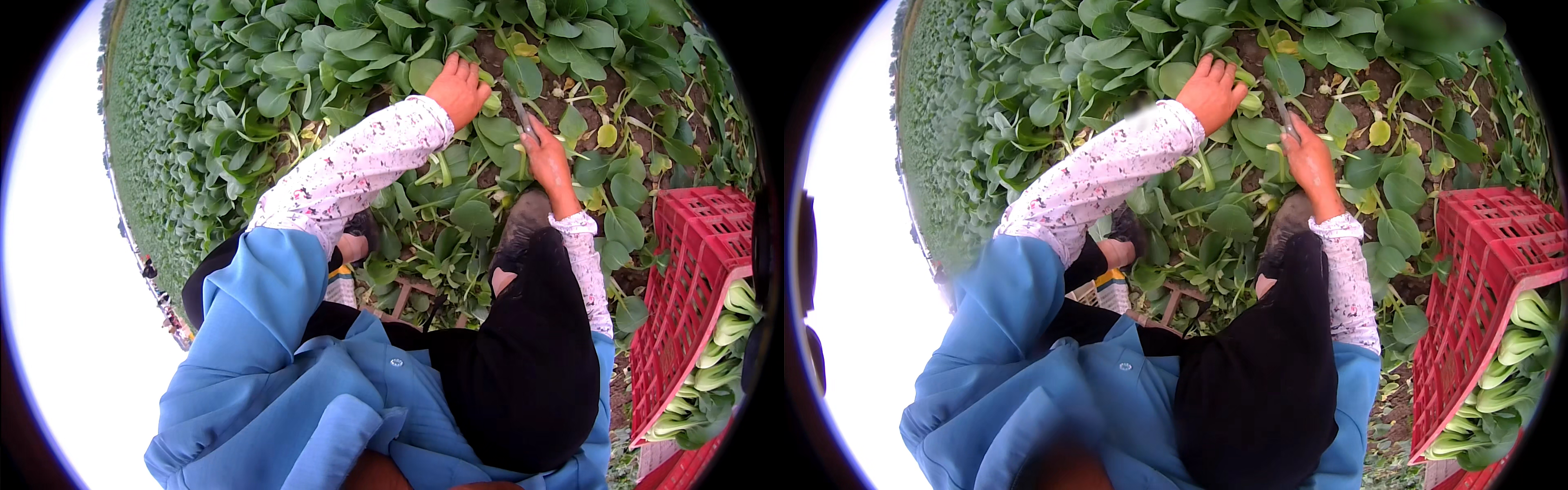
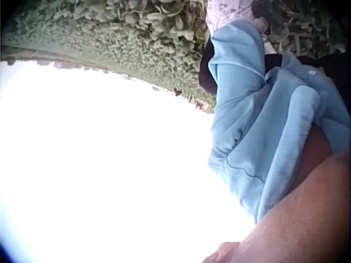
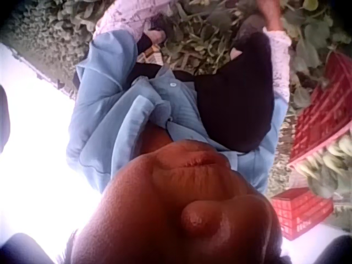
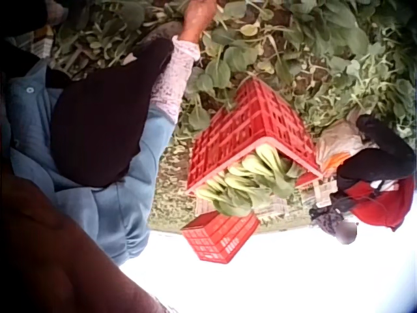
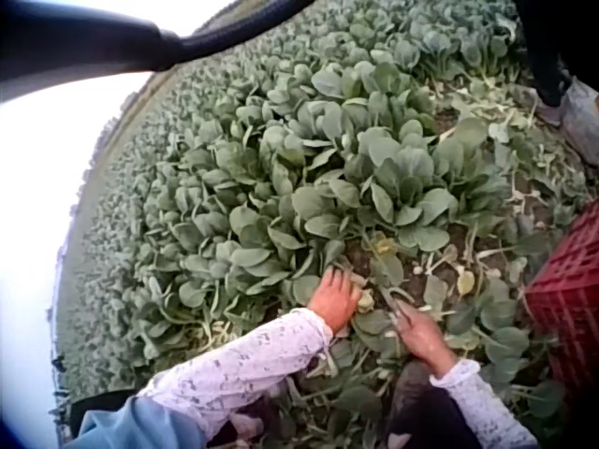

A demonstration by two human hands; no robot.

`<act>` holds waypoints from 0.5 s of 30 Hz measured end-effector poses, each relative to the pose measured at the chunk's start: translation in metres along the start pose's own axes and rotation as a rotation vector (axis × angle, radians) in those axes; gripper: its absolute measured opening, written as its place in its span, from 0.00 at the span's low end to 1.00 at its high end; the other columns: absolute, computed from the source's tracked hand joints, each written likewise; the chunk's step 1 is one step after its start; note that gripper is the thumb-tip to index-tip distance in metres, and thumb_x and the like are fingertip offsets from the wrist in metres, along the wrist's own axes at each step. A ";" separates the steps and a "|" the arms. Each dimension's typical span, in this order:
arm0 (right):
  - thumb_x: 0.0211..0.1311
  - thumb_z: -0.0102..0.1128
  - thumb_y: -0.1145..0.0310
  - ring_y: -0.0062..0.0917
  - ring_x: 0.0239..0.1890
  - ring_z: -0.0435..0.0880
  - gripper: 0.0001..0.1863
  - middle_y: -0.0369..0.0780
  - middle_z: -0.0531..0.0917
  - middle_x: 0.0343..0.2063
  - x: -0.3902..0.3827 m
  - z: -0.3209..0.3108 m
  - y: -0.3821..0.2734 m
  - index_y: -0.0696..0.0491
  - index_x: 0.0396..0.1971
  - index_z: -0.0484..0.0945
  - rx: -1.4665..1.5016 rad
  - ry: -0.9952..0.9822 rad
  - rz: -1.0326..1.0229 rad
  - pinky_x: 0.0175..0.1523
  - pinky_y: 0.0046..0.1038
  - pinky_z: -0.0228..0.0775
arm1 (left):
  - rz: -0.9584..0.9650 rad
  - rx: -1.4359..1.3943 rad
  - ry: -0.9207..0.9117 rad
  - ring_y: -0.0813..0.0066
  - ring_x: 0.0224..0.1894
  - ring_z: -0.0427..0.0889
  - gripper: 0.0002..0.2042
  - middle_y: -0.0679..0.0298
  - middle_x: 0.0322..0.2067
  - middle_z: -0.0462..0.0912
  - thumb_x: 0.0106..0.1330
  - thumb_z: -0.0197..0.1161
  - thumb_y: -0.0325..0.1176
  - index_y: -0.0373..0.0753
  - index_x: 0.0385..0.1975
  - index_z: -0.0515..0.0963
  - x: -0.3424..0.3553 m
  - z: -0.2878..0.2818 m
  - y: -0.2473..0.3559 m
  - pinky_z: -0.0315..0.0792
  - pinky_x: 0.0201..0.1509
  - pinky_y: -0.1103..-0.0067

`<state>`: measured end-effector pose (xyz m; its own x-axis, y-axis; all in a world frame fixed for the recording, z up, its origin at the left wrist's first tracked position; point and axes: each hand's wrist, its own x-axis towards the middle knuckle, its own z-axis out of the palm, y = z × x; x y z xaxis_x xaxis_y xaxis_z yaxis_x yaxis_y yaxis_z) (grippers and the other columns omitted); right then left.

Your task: The person harvests leafy green vegetables in a field using a curved knife. They cut the stems, gather the vegetables, and place them into a white crate. The person repeats this process, filling the crate with harvested greens.

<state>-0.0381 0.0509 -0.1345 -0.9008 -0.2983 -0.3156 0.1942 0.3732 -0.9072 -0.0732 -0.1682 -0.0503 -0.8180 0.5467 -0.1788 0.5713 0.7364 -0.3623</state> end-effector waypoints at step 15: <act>0.60 0.55 0.66 0.50 0.44 0.77 0.22 0.54 0.79 0.41 0.004 0.018 -0.019 0.53 0.54 0.72 -0.147 -0.082 -0.018 0.49 0.38 0.69 | -0.092 -0.036 -0.042 0.67 0.44 0.72 0.17 0.64 0.33 0.77 0.56 0.54 0.32 0.33 0.45 0.75 0.005 0.003 0.006 0.62 0.55 0.70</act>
<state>-0.0380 0.0268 -0.1233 -0.8679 -0.3742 -0.3268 0.1144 0.4896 -0.8644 -0.0740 -0.1618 -0.0566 -0.8690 0.4591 -0.1846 0.4947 0.7973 -0.3458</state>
